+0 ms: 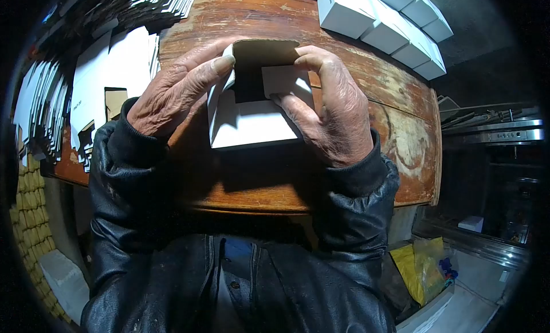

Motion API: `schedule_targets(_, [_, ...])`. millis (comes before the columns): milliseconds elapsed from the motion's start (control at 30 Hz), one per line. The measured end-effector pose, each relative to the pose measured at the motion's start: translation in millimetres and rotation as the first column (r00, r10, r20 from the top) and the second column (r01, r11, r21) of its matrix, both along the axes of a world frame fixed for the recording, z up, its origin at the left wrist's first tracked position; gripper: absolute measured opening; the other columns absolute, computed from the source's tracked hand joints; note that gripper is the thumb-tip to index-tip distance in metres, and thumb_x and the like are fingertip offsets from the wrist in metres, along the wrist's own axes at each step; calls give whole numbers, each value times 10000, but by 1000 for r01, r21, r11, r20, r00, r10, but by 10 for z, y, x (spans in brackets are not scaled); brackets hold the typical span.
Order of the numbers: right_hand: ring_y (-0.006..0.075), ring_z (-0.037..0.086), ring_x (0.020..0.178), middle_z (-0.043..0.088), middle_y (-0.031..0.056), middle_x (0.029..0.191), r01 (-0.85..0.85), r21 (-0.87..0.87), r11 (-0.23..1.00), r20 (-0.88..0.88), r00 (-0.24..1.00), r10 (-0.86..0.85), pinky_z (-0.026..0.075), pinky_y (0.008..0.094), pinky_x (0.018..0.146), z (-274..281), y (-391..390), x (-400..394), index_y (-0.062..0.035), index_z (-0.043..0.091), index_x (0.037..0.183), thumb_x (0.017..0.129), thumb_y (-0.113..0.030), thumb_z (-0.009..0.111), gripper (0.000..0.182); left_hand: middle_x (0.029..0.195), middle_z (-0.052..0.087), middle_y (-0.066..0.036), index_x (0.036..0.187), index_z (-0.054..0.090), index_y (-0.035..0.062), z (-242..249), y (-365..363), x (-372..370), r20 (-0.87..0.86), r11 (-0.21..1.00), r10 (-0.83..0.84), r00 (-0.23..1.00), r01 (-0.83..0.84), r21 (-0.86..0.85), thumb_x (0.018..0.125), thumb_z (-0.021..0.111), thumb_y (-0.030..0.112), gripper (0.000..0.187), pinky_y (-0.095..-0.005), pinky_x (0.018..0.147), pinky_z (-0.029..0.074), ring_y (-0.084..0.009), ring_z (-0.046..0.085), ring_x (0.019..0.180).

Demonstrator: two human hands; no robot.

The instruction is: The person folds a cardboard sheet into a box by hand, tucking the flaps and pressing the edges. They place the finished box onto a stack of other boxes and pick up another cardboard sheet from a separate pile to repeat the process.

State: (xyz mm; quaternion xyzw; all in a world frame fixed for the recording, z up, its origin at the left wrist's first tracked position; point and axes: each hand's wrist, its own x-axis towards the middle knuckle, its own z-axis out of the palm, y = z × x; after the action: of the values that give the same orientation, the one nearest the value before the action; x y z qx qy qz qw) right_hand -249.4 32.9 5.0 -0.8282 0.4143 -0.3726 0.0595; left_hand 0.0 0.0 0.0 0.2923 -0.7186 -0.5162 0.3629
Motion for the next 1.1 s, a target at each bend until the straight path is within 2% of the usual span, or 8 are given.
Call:
schedule_targets(167, [334,618,1145,613,194,1221,-101,-103,990,-135,987,87,521,403,947,73,-38,-64,-26,489,1352,816,-123,759,608,1200,621,-129,1370,519,48,-27,22,-30,-53,999,9,999,-12,-50,1020,524,411,505,-316,975,453,-203,577,1124])
schedule_targets(267, [332,611,1151,605,196,1235,-87,-55,995,-155,985,78,510,406,961,63,-30,-46,-10,478,1370,829,-145,755,622,1236,611,-154,1385,496,36,-168,-29,-29,-3,977,100,995,-98,-190,1010,545,397,523,-338,996,451,-231,576,1151])
schedule_targets(367, [330,605,1157,598,194,1250,-39,120,992,75,997,30,496,402,976,46,50,27,-24,483,1381,842,-164,748,616,1372,516,-211,1479,379,40,-78,-27,7,29,999,-33,999,33,2,965,553,505,714,-408,1123,382,-313,468,1321])
schedule_targets(500, [322,608,1154,608,179,1227,-73,116,991,99,993,61,490,395,981,53,42,16,-31,528,1322,806,-62,733,556,1315,557,-184,1452,410,15,14,51,46,110,984,-34,993,13,180,993,569,373,604,-375,1056,450,-266,531,1235])
schedule_targets(533, [316,611,1151,613,173,1212,-95,76,993,75,993,90,492,393,978,63,24,18,-32,547,1284,797,-50,733,522,1246,600,-148,1427,464,39,-130,-32,58,88,1000,-30,996,31,-7,1008,557,313,510,-351,1007,482,-224,579,1136])
schedule_targets(700, [291,622,1127,635,143,1148,-107,41,993,-5,994,107,499,382,964,75,-8,21,-35,620,1107,769,-13,726,355,1123,644,-102,1344,578,108,-86,-7,83,69,998,-58,996,55,42,1003,560,303,394,-329,960,504,-189,602,1035])
schedule_targets(933, [274,623,1106,622,167,1175,-200,188,962,189,968,165,513,378,928,121,21,22,-24,648,1097,796,-216,811,393,1180,626,-136,1372,547,114,-12,5,106,131,994,-81,988,69,90,998,563,282,410,-365,982,498,-224,598,1068])
schedule_targets(1100, [291,615,1135,613,183,1208,-170,207,964,154,978,139,515,380,951,79,24,45,-20,651,1115,774,-247,828,446,1332,555,-195,1411,496,111,41,35,126,142,990,-82,987,63,129,923,656,361,570,-469,1063,454,-321,560,1213])
